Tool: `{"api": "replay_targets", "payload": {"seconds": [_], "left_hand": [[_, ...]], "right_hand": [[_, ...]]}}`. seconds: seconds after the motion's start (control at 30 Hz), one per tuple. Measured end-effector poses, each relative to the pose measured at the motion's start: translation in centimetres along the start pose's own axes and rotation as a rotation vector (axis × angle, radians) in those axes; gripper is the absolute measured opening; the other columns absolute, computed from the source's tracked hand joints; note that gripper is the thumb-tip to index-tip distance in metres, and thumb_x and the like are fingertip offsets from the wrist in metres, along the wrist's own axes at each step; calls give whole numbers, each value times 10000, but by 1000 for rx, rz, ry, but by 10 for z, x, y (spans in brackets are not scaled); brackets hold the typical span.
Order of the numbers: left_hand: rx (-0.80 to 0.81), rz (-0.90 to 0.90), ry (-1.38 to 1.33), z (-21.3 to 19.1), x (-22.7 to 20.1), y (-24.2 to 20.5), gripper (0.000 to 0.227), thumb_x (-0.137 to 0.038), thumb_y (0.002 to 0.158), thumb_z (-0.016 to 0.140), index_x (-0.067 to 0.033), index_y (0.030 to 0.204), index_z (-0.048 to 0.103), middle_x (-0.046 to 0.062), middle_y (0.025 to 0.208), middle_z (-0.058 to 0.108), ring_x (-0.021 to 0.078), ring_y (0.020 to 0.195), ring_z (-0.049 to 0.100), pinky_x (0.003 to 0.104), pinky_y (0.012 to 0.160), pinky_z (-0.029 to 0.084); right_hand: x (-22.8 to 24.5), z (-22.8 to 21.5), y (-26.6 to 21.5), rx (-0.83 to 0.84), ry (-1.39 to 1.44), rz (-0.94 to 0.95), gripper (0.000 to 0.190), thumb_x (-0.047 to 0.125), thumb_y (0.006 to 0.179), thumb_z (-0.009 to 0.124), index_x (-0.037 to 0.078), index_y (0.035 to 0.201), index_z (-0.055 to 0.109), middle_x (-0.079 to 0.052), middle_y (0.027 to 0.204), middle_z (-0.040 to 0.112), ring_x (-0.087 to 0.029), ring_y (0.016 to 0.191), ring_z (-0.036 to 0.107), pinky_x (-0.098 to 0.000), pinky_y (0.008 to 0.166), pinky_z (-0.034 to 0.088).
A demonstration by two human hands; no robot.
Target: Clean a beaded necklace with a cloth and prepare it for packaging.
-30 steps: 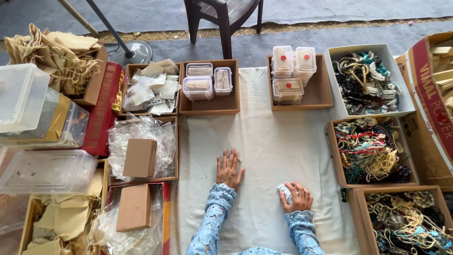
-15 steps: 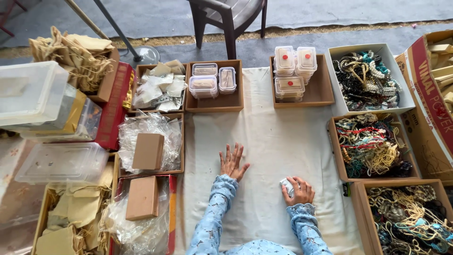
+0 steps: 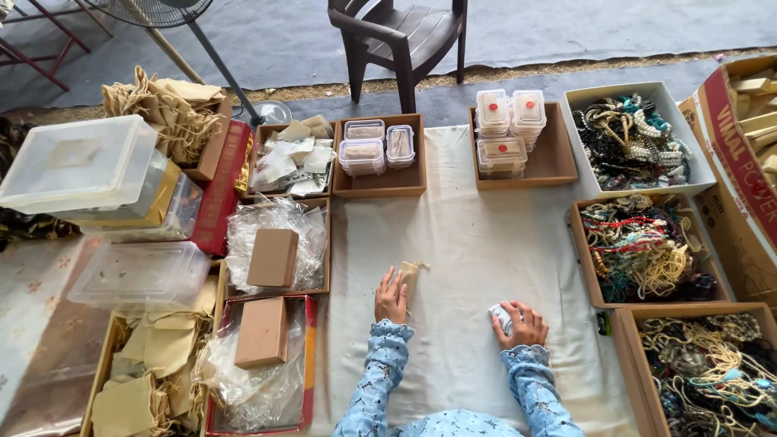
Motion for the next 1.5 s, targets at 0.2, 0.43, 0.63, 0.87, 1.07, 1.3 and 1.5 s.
{"api": "replay_targets", "payload": {"seconds": [0.2, 0.43, 0.63, 0.87, 1.07, 1.3, 1.5], "left_hand": [[12, 129, -120, -5, -62, -37, 283, -193, 956, 651, -164, 1232, 709, 76, 1354, 647, 315, 1199, 640, 398, 1008, 534], [327, 343, -58, -56, -108, -98, 148, -180, 978, 680, -182, 1115, 737, 38, 970, 737, 278, 809, 705, 409, 697, 533], [285, 444, 64, -67, -86, -124, 45, -186, 1006, 706, -147, 1027, 709, 34, 910, 704, 251, 795, 690, 394, 721, 529], [164, 129, 18, -96, -68, -158, 114, -126, 928, 717, -126, 1040, 740, 34, 922, 727, 266, 787, 695, 398, 691, 533], [186, 96, -28, -93, -46, -172, 110, -138, 912, 734, -133, 1022, 739, 35, 953, 725, 254, 837, 707, 376, 731, 555], [121, 52, -93, -113, -67, -137, 124, -182, 936, 737, -161, 1056, 761, 37, 946, 723, 256, 815, 702, 380, 732, 555], [-239, 5, -39, -208, -55, -143, 102, -205, 994, 715, -154, 1081, 727, 46, 976, 744, 258, 851, 710, 385, 746, 552]], "right_hand": [[-1, 7, -2, -23, 6, -7, 396, 388, 752, 785, 303, 1136, 740, 57, 1247, 645, -222, 1175, 565, -426, 1013, 443], [-9, 12, -3, -26, -5, -29, 432, 414, 734, 801, 285, 1141, 737, 36, 1221, 665, -237, 1135, 591, -440, 976, 462], [-43, 43, -13, -132, 285, -86, 493, 441, 875, 760, 161, 1256, 620, -55, 1289, 625, -306, 1186, 586, -486, 995, 462], [-42, 37, -16, -16, 47, -63, 348, 398, 879, 783, 246, 1179, 696, -6, 1230, 682, -293, 1172, 613, -473, 1004, 470], [-45, 20, -3, 46, -80, -57, 377, 392, 841, 818, 261, 1180, 714, -10, 1243, 696, -289, 1133, 627, -482, 989, 481], [-15, 26, -3, 360, 280, -161, 472, 231, 783, 765, 248, 1250, 696, -97, 1159, 712, -327, 1041, 680, -433, 906, 550], [15, 85, -10, 292, 261, -324, 380, 193, 851, 772, 200, 1227, 718, -132, 1105, 715, -326, 1039, 675, -428, 944, 553]]}}
Point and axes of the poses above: each hand's wrist, its own y-axis towards the middle knuckle, its own z-axis out of the palm, x = y × z, the point moved 1 cm from there along y, towards the middle knuckle
